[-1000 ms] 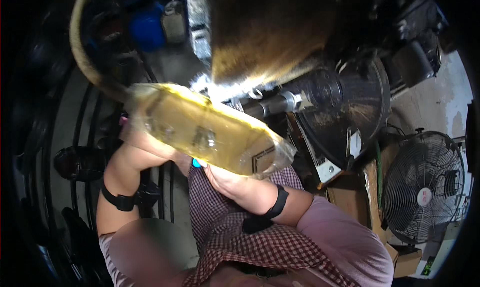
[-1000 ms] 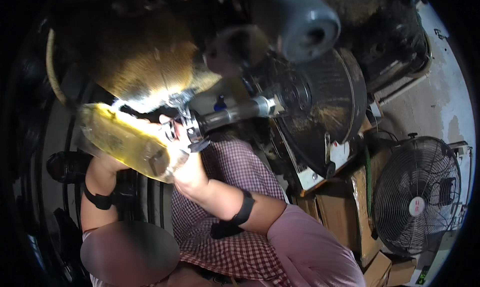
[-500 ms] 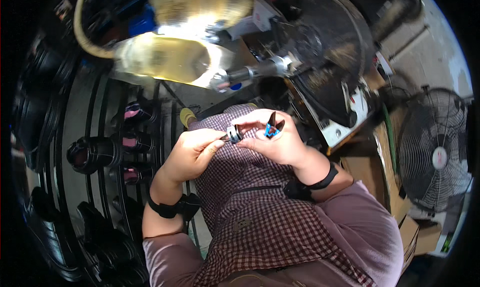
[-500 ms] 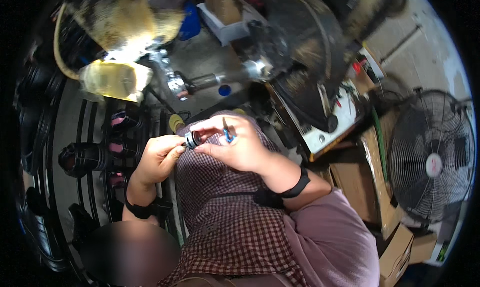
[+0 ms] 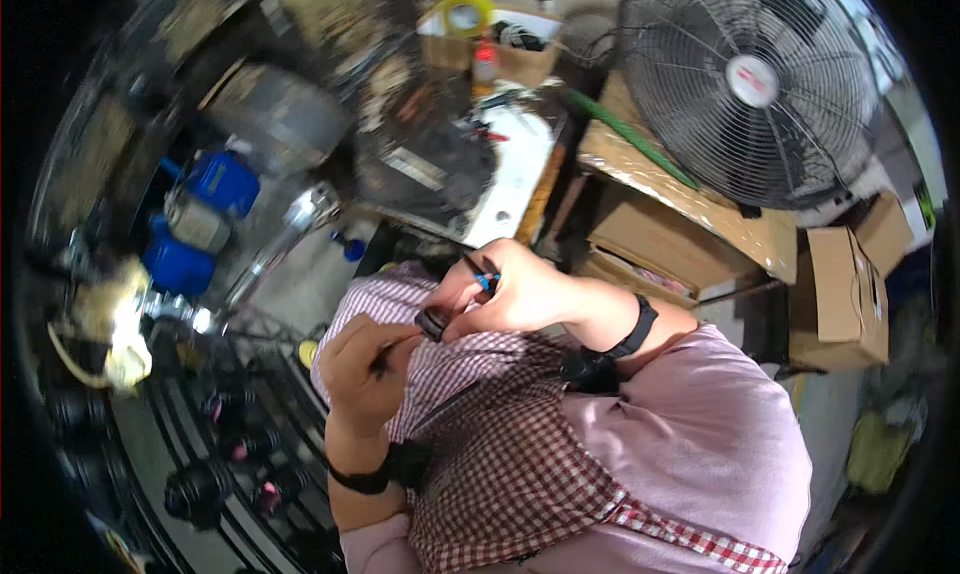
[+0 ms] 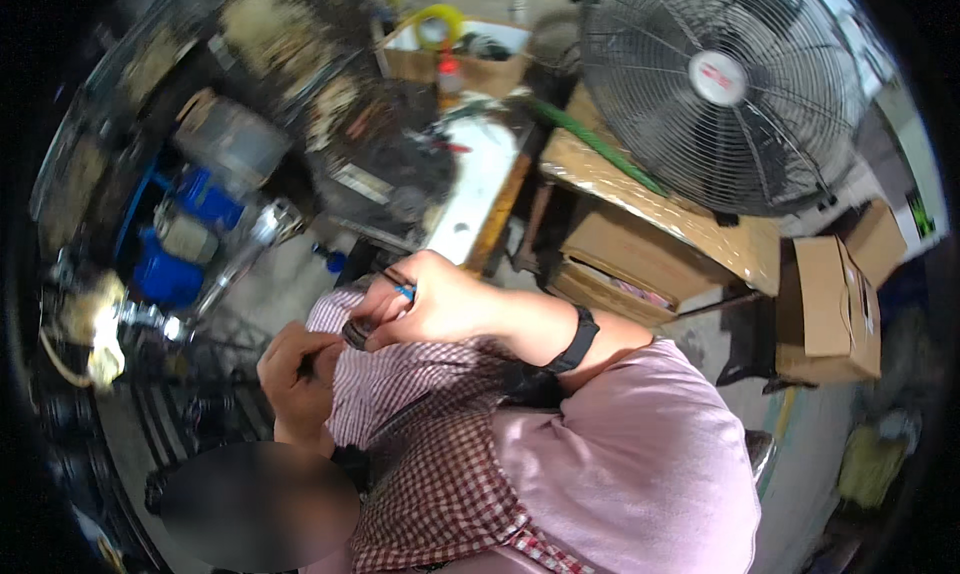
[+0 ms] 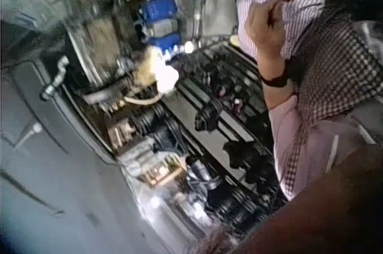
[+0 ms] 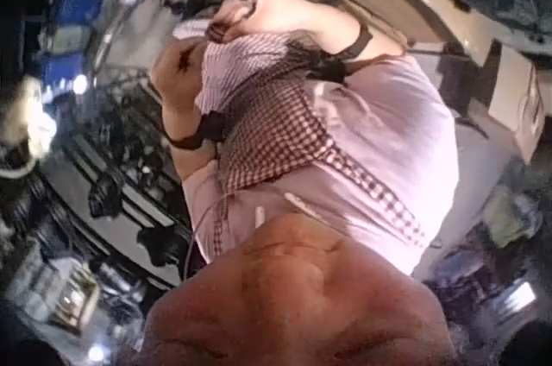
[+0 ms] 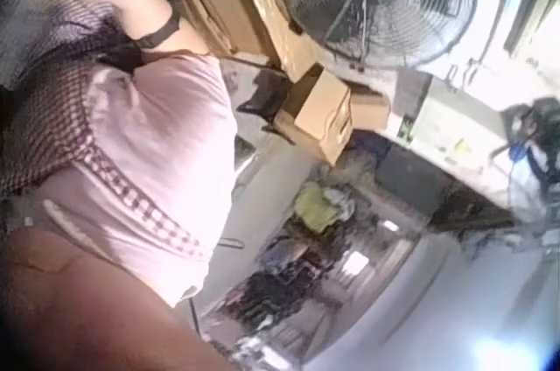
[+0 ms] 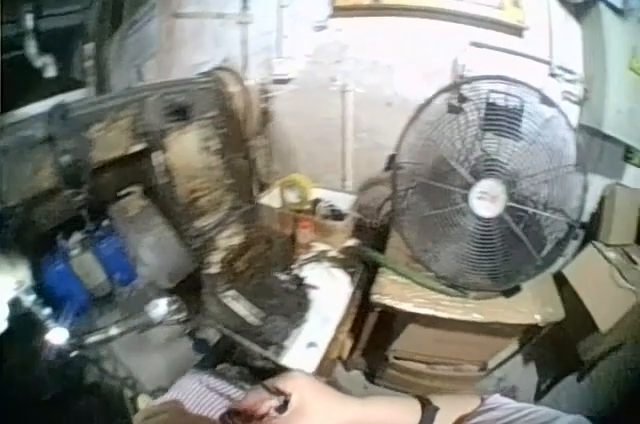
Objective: The recorder is assembling and finishing shoes using industrial machinery, including trimming thread, oiling components, and lasting shoes on a machine.
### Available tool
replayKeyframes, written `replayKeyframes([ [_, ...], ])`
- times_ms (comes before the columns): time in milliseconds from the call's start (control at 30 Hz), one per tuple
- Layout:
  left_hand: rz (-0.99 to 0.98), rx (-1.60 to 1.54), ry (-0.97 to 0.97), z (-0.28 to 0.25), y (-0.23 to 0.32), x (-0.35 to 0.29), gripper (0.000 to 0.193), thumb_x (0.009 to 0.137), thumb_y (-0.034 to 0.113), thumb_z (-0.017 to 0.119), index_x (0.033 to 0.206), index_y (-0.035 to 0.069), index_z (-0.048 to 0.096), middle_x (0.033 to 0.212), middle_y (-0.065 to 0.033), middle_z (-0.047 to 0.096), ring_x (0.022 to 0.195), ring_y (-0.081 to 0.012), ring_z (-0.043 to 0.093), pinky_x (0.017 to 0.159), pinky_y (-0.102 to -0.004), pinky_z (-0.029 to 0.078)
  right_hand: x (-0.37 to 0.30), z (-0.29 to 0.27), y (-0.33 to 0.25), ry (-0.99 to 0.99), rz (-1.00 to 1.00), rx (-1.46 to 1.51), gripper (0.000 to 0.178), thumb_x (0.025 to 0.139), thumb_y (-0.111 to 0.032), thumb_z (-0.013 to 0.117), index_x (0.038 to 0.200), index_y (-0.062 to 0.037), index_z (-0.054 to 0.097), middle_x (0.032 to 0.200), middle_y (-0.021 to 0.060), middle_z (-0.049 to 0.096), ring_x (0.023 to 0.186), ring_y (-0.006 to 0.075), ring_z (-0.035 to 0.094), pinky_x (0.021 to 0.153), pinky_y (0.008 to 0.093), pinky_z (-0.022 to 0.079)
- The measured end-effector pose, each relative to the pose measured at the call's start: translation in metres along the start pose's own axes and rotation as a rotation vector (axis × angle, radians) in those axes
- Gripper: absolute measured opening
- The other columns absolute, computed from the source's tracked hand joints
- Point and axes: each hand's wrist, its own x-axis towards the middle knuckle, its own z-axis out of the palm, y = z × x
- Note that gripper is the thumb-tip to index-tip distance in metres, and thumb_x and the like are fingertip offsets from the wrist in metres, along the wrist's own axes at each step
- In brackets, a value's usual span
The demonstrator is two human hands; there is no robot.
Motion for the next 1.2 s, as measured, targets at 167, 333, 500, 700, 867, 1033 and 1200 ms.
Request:
replayKeyframes([
  [167,-0.415,0.007,-0.023,-0.005,-0.031,-0.026,0.009,0.078,-0.003,0.065,0.085,-0.002,0.059,0.066,-0.005,0.05,0.058,-0.0113,0.046,0.053,-0.0263,0.036,-0.021,-0.077,0.041,0.464,0.024,-0.189,0.023,0.071,-0.009,0.08,0.088,0.0033,0.069,0.078,0.0061,0.07,0.072,0.0043,0.061,0.065,0.0218,0.05],
  [333,-0.555,0.085,-0.016,0.013,-0.039,-0.011,0.011,0.09,0.002,0.055,0.1,-0.003,0.057,0.077,-0.0011,0.05,0.064,-0.0079,0.041,0.056,-0.0237,0.034,0.006,-0.15,0.127,0.725,0.201,-0.557,0.026,0.068,-0.011,0.079,0.09,-0.0003,0.07,0.08,0.0163,0.069,0.072,0.0237,0.068,0.068,0.0325,0.053],
  [500,-0.406,-0.712,0.146,0.045,-0.028,0.061,0.018,0.101,0.013,0.041,0.106,0.0,0.053,0.088,-0.0062,0.05,0.075,-0.013,0.043,0.066,-0.0271,0.035,0.041,-0.167,0.16,0.707,0.359,-0.834,0.026,0.066,-0.014,0.078,0.089,-0.0037,0.07,0.083,0.0192,0.066,0.08,0.0341,0.066,0.072,0.0399,0.052],
  [700,-0.415,-1.043,0.287,0.114,-0.064,0.153,0.028,0.099,0.025,0.046,0.118,0.006,0.056,0.124,-0.0073,0.055,0.114,-0.0178,0.049,0.097,-0.0328,0.037,0.048,-0.192,0.181,0.656,0.286,-0.483,0.035,0.062,-0.024,0.085,0.089,-0.006,0.072,0.085,0.0162,0.069,0.077,0.0278,0.067,0.073,0.0345,0.052],
  [867,-0.202,0.128,0.244,0.132,-0.117,0.173,0.043,0.08,0.0,0.071,0.121,0.002,0.058,0.109,-0.0093,0.06,0.086,-0.0144,0.061,0.068,-0.0239,0.052,0.066,-0.212,0.167,0.723,0.406,-0.656,0.035,0.066,-0.02,0.081,0.096,-0.0051,0.071,0.086,0.0169,0.068,0.079,0.029,0.067,0.075,0.0342,0.052],
  [1033,-0.204,0.231,0.413,0.126,-0.095,0.166,0.063,0.076,0.006,0.077,0.131,0.003,0.046,0.127,-0.0169,0.044,0.096,-0.0241,0.06,0.073,-0.0303,0.056,0.084,-0.233,0.177,0.55,0.347,-0.705,0.042,0.068,-0.023,0.081,0.104,-0.0055,0.07,0.087,0.0146,0.069,0.081,0.0259,0.066,0.077,0.0331,0.051],
  [1200,0.24,0.802,0.308,0.102,-0.099,0.098,0.05,0.081,0.002,0.069,0.126,-0.003,0.048,0.13,-0.0227,0.041,0.117,-0.0318,0.051,0.092,-0.0349,0.052,0.126,-0.264,0.171,0.617,0.1,-0.621,0.039,0.078,-0.031,0.075,0.11,-0.0099,0.069,0.08,0.0068,0.068,0.071,0.0172,0.064,0.071,0.031,0.051],
])
